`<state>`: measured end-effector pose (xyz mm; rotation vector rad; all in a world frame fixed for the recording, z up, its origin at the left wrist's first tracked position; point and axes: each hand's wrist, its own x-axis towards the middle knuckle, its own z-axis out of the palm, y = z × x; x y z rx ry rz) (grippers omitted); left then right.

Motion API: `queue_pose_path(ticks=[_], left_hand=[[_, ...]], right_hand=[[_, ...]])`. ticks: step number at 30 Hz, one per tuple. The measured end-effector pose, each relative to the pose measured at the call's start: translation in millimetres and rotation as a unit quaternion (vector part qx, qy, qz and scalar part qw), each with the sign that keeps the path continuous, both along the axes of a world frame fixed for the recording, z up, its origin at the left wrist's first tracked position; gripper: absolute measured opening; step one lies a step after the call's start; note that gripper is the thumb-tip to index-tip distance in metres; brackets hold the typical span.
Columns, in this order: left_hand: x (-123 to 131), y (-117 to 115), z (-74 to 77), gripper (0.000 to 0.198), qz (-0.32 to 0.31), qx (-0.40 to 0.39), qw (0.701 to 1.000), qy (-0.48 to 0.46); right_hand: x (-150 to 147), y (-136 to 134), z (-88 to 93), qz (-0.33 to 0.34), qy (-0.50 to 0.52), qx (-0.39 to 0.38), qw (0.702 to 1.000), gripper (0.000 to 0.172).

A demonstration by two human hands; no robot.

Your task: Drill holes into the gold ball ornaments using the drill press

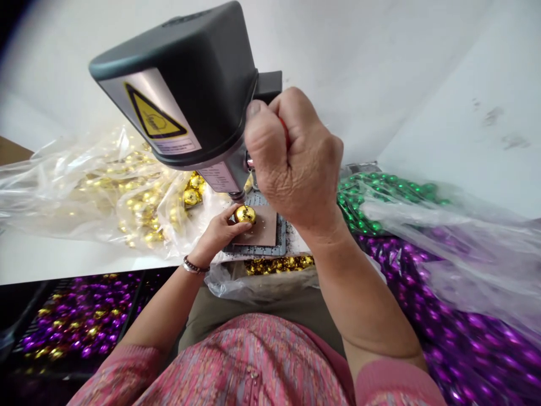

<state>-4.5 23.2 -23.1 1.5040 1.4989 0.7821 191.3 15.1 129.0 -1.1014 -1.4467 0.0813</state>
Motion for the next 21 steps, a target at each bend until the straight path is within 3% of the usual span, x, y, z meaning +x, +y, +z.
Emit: queue_pose_path(ticks=[6,10,14,21], left_hand=[[8,2,-5.8,0.061,-0.045,0.092,0.993,0.054],[11,1,-9.7,0.064,-0.049,0.082,0.995,0.030],[12,-1,-8.7,0.061,-0.047,0.078,0.996,0.023],[13,-4,-4.2,0.054,-0.055,0.076,0.994,0.051]], right_hand=[[0,-2,-2.6,0.000,0.004,0.000,1.000,0.032],[2,-9,-8.5,0.039,0.006,0.014,0.999,0.026],[5,-23,-27.7,0.053,-0.010,0.034,0.998,0.018],[7,-31,-72.3,-0.012,-0.135,0.115,0.984,0.004]])
